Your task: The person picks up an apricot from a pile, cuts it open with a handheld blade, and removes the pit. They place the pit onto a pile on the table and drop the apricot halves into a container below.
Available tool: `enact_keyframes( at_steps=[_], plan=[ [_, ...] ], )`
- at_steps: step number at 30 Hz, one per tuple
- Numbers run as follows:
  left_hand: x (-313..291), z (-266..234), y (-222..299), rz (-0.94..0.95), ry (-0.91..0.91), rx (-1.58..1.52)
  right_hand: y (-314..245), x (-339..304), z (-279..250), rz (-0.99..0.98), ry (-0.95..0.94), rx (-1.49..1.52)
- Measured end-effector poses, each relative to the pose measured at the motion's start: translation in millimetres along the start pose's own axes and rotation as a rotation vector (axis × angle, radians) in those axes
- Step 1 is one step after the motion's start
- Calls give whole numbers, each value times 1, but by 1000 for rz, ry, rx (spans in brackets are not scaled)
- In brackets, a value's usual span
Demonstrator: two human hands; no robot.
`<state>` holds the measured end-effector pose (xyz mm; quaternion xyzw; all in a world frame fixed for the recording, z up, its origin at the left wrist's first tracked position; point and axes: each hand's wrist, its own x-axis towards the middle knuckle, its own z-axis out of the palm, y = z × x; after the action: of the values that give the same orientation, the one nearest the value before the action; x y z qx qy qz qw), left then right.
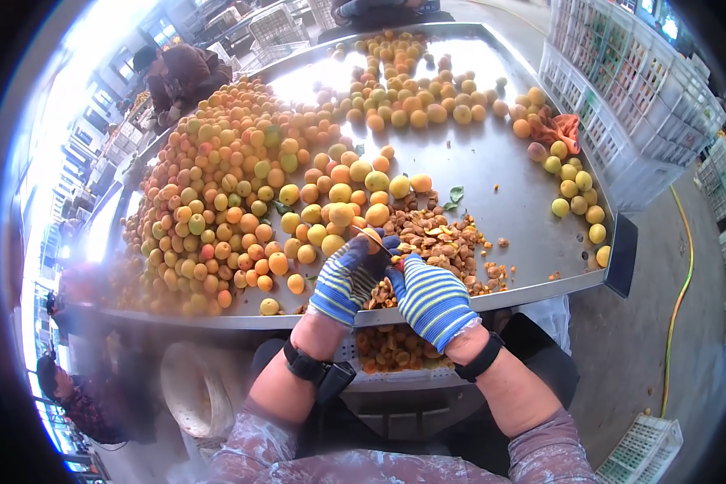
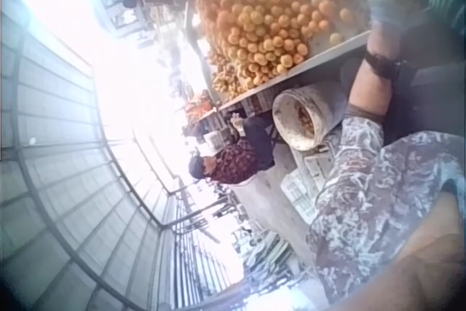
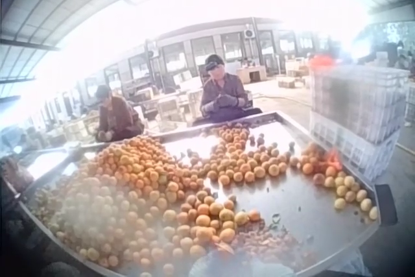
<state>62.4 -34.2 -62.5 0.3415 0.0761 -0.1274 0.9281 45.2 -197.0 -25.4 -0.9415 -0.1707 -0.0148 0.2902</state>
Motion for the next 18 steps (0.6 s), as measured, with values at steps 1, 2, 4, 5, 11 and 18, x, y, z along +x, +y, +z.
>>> enact_keyframes(
  at_steps=[1,2,4,5,11,18],
  plan=[
    [1,2,2,62,66,120,2,1,-1,2,-20,2],
    [1,4,6,58,154,301,3,1,-2,4,-40,4],
    [0,5,9,120,125,394,4,2,-1,7,-43,2],
    [0,5,9,184,97,486,5,2,-1,8,-49,0],
    [1,-1,-1,29,26,-123,3,3,3,-5,33,14],
    [7,-12,-4,-14,17,-179,-2,2,13,11,-49,-64]
  ],
)
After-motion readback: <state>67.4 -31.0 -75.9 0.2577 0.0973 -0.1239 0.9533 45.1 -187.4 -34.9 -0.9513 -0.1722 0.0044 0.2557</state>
